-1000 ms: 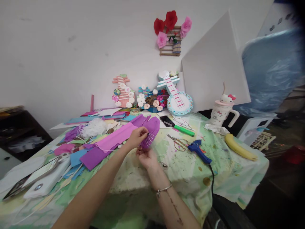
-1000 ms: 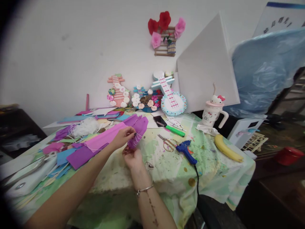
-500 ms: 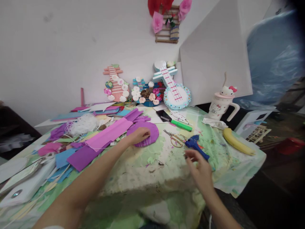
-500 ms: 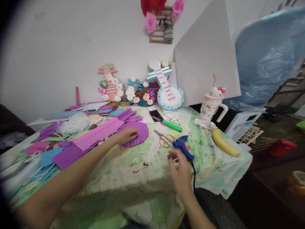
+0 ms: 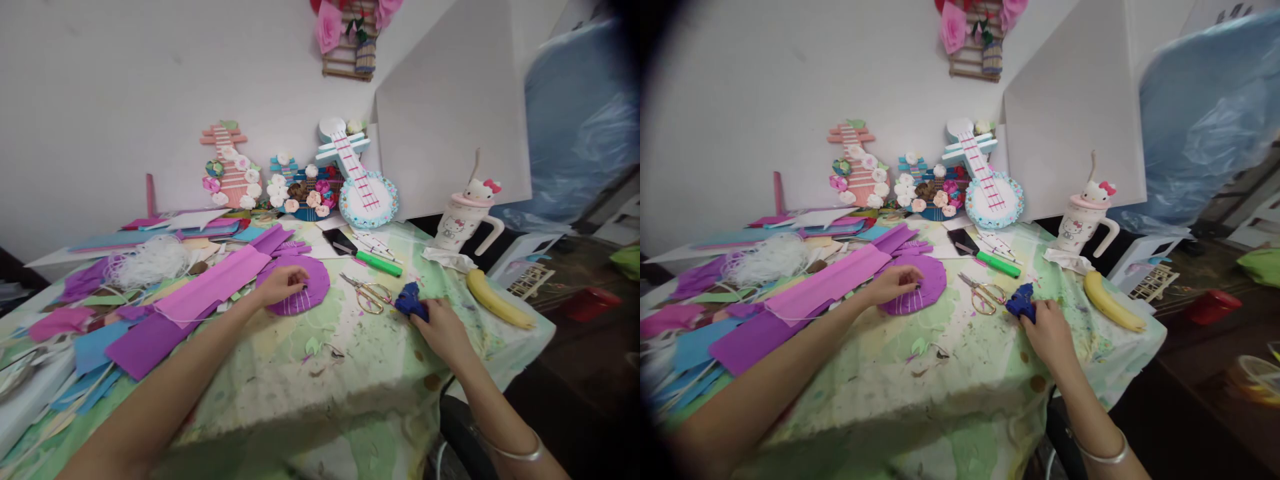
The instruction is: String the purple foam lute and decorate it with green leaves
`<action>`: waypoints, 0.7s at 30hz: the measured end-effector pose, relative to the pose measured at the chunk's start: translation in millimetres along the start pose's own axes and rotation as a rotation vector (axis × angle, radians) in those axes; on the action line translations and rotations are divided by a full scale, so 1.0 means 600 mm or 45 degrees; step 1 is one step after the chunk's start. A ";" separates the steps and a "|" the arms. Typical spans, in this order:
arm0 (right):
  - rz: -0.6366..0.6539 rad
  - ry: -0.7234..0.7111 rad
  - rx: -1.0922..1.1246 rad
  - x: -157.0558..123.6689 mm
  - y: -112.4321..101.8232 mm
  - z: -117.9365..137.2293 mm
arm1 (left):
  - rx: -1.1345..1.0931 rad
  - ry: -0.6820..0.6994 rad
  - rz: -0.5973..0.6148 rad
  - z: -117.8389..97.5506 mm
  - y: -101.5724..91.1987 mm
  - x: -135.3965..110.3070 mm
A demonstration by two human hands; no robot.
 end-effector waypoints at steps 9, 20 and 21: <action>0.240 -0.317 0.422 -0.018 -0.070 0.080 | -0.321 -0.139 -0.171 0.031 0.002 -0.010; 0.422 -0.782 0.465 0.106 -0.013 0.257 | -0.293 -0.103 -0.306 0.017 0.007 -0.011; 0.452 -0.806 0.477 0.109 0.001 0.269 | -0.287 -0.098 -0.329 0.017 0.007 -0.012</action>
Point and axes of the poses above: each hand's wrist, its own x-axis towards the middle knuckle, its own y-axis out of the palm, z = x × y, the point moved 2 cm from there along x, towards the middle knuckle, and after that the axes turned 11 degrees about y, right-handed, at the moved point
